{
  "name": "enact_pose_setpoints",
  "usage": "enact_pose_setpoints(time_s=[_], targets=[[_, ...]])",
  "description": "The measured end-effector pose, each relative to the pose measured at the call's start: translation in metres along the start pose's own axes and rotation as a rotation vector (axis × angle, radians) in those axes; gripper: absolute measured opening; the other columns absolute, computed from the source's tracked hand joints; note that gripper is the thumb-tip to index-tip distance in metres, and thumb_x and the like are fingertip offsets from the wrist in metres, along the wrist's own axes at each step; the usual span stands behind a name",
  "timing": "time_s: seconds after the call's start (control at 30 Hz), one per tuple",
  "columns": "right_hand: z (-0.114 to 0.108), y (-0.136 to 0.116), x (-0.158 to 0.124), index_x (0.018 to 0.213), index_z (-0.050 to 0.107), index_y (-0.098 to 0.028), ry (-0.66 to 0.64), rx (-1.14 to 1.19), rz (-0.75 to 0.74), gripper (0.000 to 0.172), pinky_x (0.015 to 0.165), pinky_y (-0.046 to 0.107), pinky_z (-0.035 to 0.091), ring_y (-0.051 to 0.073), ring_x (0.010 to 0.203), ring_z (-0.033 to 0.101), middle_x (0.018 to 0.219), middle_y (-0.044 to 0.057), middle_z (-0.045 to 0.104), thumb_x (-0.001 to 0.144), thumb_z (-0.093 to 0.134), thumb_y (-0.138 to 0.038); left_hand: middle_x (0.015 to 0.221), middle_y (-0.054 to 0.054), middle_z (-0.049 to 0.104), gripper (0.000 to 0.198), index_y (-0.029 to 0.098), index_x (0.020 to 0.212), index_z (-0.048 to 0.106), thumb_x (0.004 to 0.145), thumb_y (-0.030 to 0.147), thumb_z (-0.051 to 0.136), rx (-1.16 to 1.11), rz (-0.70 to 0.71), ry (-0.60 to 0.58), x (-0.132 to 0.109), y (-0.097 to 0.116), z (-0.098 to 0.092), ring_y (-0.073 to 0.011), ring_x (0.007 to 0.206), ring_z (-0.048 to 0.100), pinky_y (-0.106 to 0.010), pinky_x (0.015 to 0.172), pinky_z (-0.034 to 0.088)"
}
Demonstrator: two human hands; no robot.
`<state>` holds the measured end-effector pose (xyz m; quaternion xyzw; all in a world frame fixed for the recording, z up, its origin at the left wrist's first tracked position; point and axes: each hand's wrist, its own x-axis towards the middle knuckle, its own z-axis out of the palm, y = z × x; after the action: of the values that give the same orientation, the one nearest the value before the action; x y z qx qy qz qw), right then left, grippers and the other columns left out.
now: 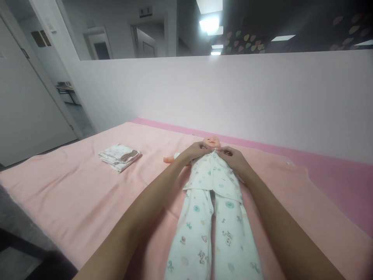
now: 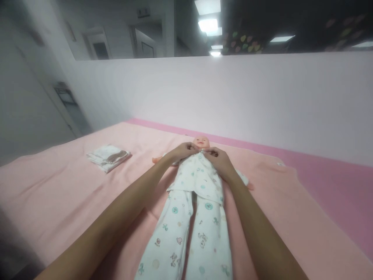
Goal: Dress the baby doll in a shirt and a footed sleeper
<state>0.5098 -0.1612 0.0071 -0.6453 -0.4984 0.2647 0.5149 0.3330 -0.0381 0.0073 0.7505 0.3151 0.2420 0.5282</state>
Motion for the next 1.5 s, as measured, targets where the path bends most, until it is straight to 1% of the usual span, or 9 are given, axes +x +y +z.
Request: enact_pose_setpoints(time_s=[0.23, 0.43, 0.6, 0.73, 0.87, 1.07, 1.23, 1.37, 1.5], targets=[[0.004, 0.006, 0.004, 0.106, 0.072, -0.021, 0.110, -0.076, -0.030, 0.037, 0.076, 0.032, 0.050, 0.021, 0.088, 0.064, 0.100, 0.006, 0.072, 0.082, 0.072, -0.050, 0.105, -0.006, 0.071, 0.045, 0.021, 0.106, 0.066, 0.082, 0.058, 0.075, 0.062, 0.039, 0.082, -0.001, -0.003, 0.004, -0.0229, 0.097, 0.066, -0.030, 0.079, 0.051], [-0.020, 0.033, 0.020, 0.111, 0.072, -0.023, 0.248, -0.390, -0.097, 0.035, 0.088, 0.039, 0.048, 0.027, 0.103, 0.063, 0.117, 0.009, 0.072, 0.085, 0.067, -0.045, 0.107, -0.004, 0.071, 0.042, 0.025, 0.107, 0.065, 0.086, 0.061, 0.068, 0.228, 0.055, 0.198, 0.000, -0.006, 0.002, -0.0235, 0.095, 0.066, -0.032, 0.084, 0.050], [-0.030, 0.052, 0.019, 0.117, 0.072, -0.024, 0.142, -0.465, -0.035, 0.039, 0.089, 0.039, 0.046, 0.029, 0.107, 0.065, 0.120, 0.009, 0.073, 0.095, 0.054, -0.050, 0.106, -0.006, 0.072, 0.028, 0.025, 0.100, 0.065, 0.090, 0.051, 0.062, 0.399, 0.017, 0.276, 0.006, -0.009, 0.001, -0.0283, 0.100, 0.063, -0.038, 0.091, 0.047], [-0.023, 0.056, 0.013, 0.118, 0.071, -0.027, 0.108, -0.543, -0.136, 0.044, 0.088, 0.038, 0.044, 0.028, 0.110, 0.063, 0.123, 0.009, 0.072, 0.103, 0.038, -0.052, 0.106, -0.007, 0.069, 0.023, 0.027, 0.098, 0.064, 0.093, 0.048, 0.057, 0.465, 0.038, 0.301, 0.010, -0.014, 0.003, -0.0331, 0.113, 0.054, -0.043, 0.097, 0.043], [-0.017, 0.061, 0.007, 0.121, 0.069, -0.031, 0.113, -0.602, -0.165, 0.049, 0.081, 0.035, 0.042, 0.027, 0.102, 0.064, 0.117, 0.006, 0.073, 0.107, 0.028, -0.054, 0.103, -0.009, 0.066, 0.025, 0.026, 0.094, 0.060, 0.099, 0.048, 0.049, 0.500, 0.120, 0.355, 0.010, -0.028, 0.006, -0.0332, 0.115, 0.049, -0.041, 0.091, 0.044], [-0.009, 0.080, 0.000, 0.118, 0.066, -0.027, 0.218, -0.654, -0.268, 0.054, 0.076, 0.033, 0.040, 0.025, 0.098, 0.062, 0.109, 0.007, 0.071, 0.109, 0.021, -0.055, 0.090, -0.006, 0.066, 0.037, 0.024, 0.086, 0.055, 0.107, 0.043, 0.032, 0.591, 0.254, 0.382, 0.005, -0.049, 0.008, -0.0265, 0.095, 0.057, -0.035, 0.076, 0.043], [-0.001, 0.077, -0.004, 0.118, 0.066, -0.024, 0.246, -0.718, -0.277, 0.057, 0.080, 0.035, 0.042, 0.027, 0.098, 0.061, 0.109, 0.009, 0.070, 0.110, 0.017, -0.052, 0.092, -0.008, 0.070, 0.056, 0.023, 0.100, 0.063, 0.111, 0.045, 0.013, 0.768, 0.274, 0.362, 0.000, -0.052, 0.009, -0.0271, 0.091, 0.061, -0.037, 0.076, 0.044], [-0.009, 0.073, -0.017, 0.133, 0.064, -0.021, 0.225, -0.771, -0.292, 0.056, 0.088, 0.042, 0.046, 0.031, 0.101, 0.062, 0.114, 0.013, 0.070, 0.108, 0.025, -0.051, 0.103, -0.009, 0.071, 0.047, 0.024, 0.120, 0.065, 0.110, 0.042, 0.024, 0.850, 0.328, 0.320, -0.019, -0.054, 0.002, -0.0288, 0.095, 0.062, -0.042, 0.088, 0.044], [-0.039, 0.097, -0.044, 0.161, 0.039, -0.020, 0.172, -0.848, -0.300, 0.062, 0.102, 0.052, 0.045, 0.035, 0.121, 0.060, 0.135, 0.015, 0.065, 0.107, 0.026, -0.049, 0.122, -0.012, 0.067, 0.049, 0.024, 0.145, 0.052, 0.107, 0.048, 0.035, 0.981, 0.359, 0.343, -0.056, -0.070, -0.021, -0.0330, 0.112, 0.059, -0.049, 0.101, 0.039]])
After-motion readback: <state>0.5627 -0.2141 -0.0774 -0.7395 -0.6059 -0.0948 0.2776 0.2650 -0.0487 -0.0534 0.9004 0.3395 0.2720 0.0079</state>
